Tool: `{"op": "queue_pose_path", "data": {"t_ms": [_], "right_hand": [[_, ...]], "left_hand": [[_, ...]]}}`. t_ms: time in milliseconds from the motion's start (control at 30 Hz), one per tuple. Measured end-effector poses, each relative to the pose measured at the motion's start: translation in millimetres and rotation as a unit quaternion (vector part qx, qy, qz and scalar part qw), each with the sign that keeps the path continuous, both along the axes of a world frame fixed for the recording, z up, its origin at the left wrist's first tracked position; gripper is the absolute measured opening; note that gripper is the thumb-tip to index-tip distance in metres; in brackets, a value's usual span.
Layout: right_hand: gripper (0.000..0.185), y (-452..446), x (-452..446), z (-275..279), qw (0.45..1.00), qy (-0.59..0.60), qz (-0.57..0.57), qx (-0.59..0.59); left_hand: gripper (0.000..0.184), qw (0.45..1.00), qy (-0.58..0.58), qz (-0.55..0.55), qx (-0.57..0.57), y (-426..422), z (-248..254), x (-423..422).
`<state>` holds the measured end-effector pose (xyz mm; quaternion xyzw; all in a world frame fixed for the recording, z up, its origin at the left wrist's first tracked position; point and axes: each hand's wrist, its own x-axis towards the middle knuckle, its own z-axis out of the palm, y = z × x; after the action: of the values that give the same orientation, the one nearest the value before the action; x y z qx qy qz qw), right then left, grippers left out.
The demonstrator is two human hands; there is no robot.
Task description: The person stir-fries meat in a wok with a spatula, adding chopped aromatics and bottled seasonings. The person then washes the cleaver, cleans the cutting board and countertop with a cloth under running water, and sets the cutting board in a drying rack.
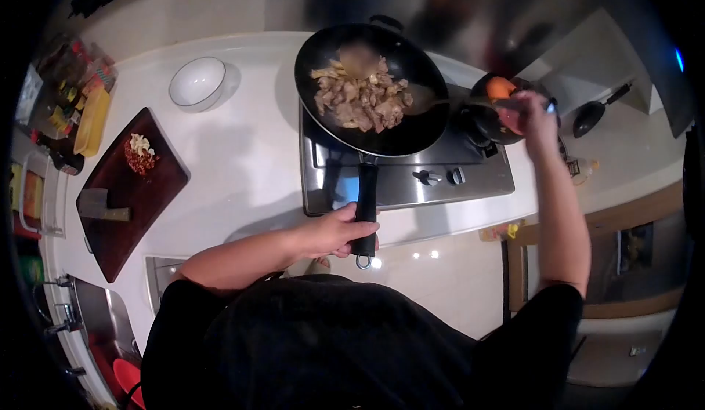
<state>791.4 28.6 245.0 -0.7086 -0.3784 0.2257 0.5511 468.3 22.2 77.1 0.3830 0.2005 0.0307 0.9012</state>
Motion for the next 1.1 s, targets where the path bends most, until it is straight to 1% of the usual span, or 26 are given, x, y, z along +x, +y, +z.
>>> {"op": "queue_pose_path", "data": {"t_ms": [33,100,133,167,267,300,400,433,500,633,700,767,833,933,967,1000,1067,1100], "right_hand": [[0.018,0.9,8.3,-30.4,0.994,0.104,-0.008,0.034],[0.018,5.1,12.4,-99.7,0.960,0.255,0.022,0.113],[0.017,7.0,5.2,-127.1,0.945,0.295,0.026,0.140],[0.016,10.8,-3.1,-140.2,0.927,0.333,0.033,0.168],[0.016,9.6,-26.0,-120.8,0.931,0.300,0.079,0.190],[0.015,6.1,-27.5,-109.7,0.940,0.265,0.098,0.193],[0.015,-12.4,-37.7,-63.4,0.967,0.152,0.108,0.172],[0.018,-19.4,-40.5,-50.7,0.971,0.128,0.123,0.158],[0.017,-31.1,-50.8,-30.3,0.973,0.082,0.145,0.163],[0.017,-43.9,-65.2,4.3,0.974,-0.051,0.172,0.139],[0.016,-44.2,-65.5,19.6,0.975,-0.105,0.159,0.117],[0.015,-37.9,-77.3,39.5,0.984,-0.105,0.106,0.095],[0.015,-32.1,-70.5,50.7,0.986,-0.144,0.080,0.027],[0.016,-30.7,-69.8,54.9,0.994,-0.075,-0.053,-0.057],[0.018,-31.3,-55.7,43.0,0.996,0.029,-0.068,-0.049],[0.019,-32.0,-39.4,20.4,0.987,0.132,-0.080,-0.041],[0.020,-46.4,-40.9,-32.4,0.969,0.241,-0.051,-0.003],[0.017,-49.7,-41.3,-72.8,0.949,0.308,-0.042,0.055]], "left_hand": [[0.025,1.000,-0.006,-0.003,0.002,0.9,0.2,-0.7],[0.025,1.000,-0.004,-0.004,-0.004,-0.2,2.7,-1.2],[0.024,1.000,0.006,-0.004,-0.010,-1.2,4.9,-1.8],[0.024,1.000,0.014,-0.002,-0.015,-0.4,7.5,-1.7],[0.024,1.000,0.012,0.011,-0.005,-1.8,3.7,-1.4],[0.024,1.000,0.013,0.009,-0.006,-1.4,3.6,-3.1],[0.025,1.000,0.010,0.000,-0.015,1.2,6.0,-5.8],[0.025,1.000,0.006,-0.001,-0.020,1.8,6.9,-6.5],[0.025,1.000,0.002,-0.001,-0.023,0.2,7.6,-5.3],[0.026,1.000,0.000,0.006,-0.013,-0.4,6.9,-3.0],[0.025,1.000,-0.007,0.007,-0.014,-0.2,5.5,-2.7],[0.025,1.000,-0.017,0.006,-0.020,-0.3,-0.2,-2.2],[0.024,1.000,-0.020,0.004,-0.014,-0.2,2.6,-2.7],[0.023,1.000,-0.020,0.000,-0.013,-0.1,1.8,-2.5],[0.023,1.000,-0.019,0.000,-0.014,0.2,0.9,-2.8],[0.022,1.000,-0.016,0.001,-0.015,0.0,0.9,-3.0],[0.022,1.000,-0.012,0.003,-0.017,-0.8,1.5,-3.1],[0.024,1.000,-0.010,0.005,-0.016,-0.1,0.8,-2.7]]}}
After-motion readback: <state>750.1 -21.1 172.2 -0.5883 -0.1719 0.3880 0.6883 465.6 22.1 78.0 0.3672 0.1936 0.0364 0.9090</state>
